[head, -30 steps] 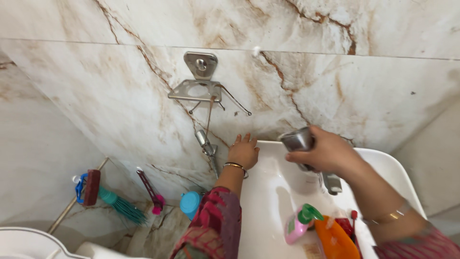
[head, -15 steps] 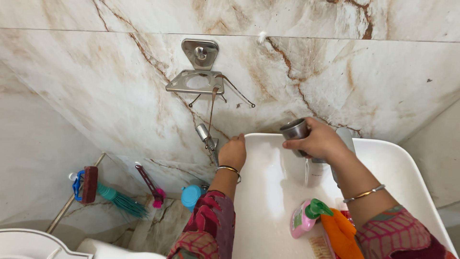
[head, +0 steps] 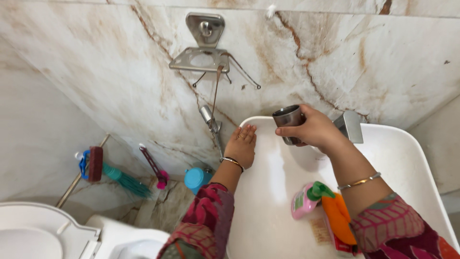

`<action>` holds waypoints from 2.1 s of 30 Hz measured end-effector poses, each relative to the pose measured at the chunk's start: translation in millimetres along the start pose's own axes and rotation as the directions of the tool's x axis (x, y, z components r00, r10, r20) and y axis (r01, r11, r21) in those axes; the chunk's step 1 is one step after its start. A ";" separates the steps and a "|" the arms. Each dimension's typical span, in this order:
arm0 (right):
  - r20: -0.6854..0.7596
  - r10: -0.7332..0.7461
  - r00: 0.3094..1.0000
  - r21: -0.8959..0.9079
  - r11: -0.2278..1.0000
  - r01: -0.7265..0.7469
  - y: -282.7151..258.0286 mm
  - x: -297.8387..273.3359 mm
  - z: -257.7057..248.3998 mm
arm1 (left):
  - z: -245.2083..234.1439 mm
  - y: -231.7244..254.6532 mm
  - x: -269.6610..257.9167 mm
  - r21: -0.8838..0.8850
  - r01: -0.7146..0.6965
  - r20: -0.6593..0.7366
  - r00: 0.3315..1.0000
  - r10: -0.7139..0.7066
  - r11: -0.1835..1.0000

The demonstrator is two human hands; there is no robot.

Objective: The person fills a metal cup with water from a sink faucet and places it on a wall-mounted holder. They then pick up a toothbrush and toothpaste, placing them into the holder as well. Finally, the person applies liquid soap from a bottle to their hands and washes them under the running water.

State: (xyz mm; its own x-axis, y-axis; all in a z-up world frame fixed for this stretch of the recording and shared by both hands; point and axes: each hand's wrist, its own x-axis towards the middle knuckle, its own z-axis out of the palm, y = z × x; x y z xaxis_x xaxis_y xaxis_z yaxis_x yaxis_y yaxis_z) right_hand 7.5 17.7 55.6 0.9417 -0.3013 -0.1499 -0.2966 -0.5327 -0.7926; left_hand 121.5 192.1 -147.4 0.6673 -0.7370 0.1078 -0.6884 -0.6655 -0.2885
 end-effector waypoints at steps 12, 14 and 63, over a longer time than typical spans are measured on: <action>0.329 -0.062 0.942 -0.782 0.542 0.309 17.3 -87.2 59.4 | -60.9 65.6 -139.7 -0.014 -0.263 0.514 0.826 0.233 0.965; 0.345 -0.180 0.921 -0.792 0.470 0.389 26.6 -96.0 69.3 | -48.1 75.1 -144.0 -0.064 -0.254 0.498 0.830 0.252 0.965; 0.082 0.200 0.976 0.499 0.840 -0.214 220.8 -119.0 -4.2 | -230.0 174.1 72.6 -0.279 -0.303 -0.228 0.943 0.243 0.911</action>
State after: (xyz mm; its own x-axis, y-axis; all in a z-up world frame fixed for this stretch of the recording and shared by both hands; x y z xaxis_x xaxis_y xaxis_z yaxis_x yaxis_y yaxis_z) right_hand -170.8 -67.5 -99.1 0.8731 -0.3361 -0.3531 -0.3712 0.0112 -0.9285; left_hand -15.2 -4.4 29.0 0.3968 -0.8837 0.2482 -0.9086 -0.4165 -0.0301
